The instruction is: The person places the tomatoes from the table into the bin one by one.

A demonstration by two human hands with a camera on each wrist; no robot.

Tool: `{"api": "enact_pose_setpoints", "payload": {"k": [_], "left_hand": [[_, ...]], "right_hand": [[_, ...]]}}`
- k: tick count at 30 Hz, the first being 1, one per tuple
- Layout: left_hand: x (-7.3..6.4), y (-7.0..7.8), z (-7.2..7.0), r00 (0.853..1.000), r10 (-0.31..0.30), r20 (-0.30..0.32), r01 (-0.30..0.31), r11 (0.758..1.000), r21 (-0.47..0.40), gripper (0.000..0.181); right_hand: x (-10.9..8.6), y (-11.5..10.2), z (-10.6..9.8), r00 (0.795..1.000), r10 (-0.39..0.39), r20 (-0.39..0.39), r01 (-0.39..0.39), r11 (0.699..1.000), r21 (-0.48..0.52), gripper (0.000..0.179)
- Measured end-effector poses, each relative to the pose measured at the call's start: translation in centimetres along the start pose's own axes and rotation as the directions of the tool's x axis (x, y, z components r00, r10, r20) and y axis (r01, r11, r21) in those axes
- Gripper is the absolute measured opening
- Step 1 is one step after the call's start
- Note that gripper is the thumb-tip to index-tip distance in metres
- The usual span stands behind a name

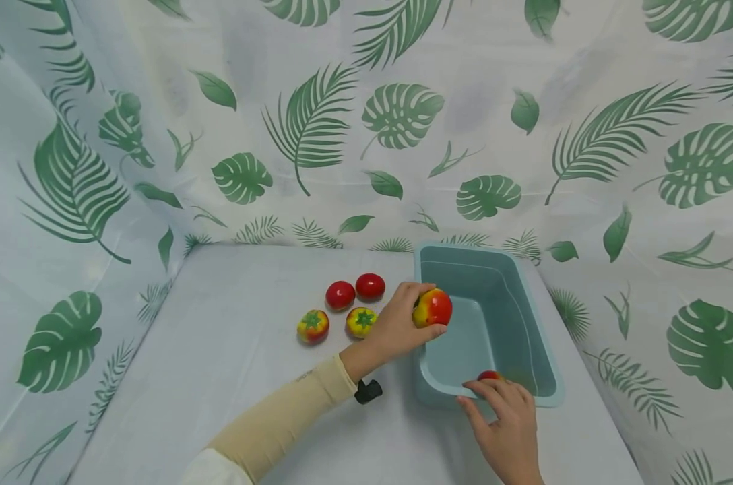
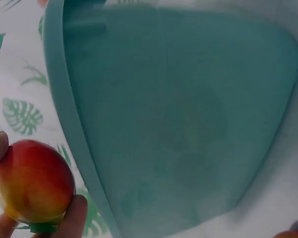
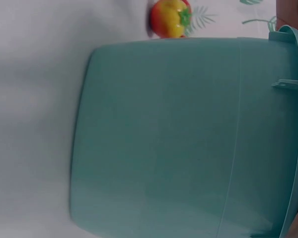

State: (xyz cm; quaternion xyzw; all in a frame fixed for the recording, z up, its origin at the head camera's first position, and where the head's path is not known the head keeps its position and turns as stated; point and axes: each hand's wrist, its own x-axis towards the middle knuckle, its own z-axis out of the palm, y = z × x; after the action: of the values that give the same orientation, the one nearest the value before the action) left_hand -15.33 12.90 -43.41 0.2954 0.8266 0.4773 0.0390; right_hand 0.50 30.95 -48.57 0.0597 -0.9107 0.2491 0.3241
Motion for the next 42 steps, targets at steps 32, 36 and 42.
{"api": "enact_pose_setpoints", "payload": {"k": [32,36,42], "left_hand": [[-1.1,-0.8,2.1,0.975,0.215,0.048,-0.219,0.969,0.114,0.059],[-1.6,-2.4,0.9,0.983,0.185,-0.015,-0.181,0.971,0.155,0.057],[-2.7,-5.9,-0.8,0.989,0.106,-0.100,-0.083,0.974,0.211,0.058]], "right_hand": [[0.0,0.1,0.1,1.000,-0.022,-0.009,0.022,1.000,0.008,0.031],[0.0,0.1,0.2,1.000,0.001,0.004,-0.001,1.000,-0.004,0.031],[-0.1,0.1,0.3,1.000,0.005,-0.013,-0.005,1.000,0.000,0.033]]}}
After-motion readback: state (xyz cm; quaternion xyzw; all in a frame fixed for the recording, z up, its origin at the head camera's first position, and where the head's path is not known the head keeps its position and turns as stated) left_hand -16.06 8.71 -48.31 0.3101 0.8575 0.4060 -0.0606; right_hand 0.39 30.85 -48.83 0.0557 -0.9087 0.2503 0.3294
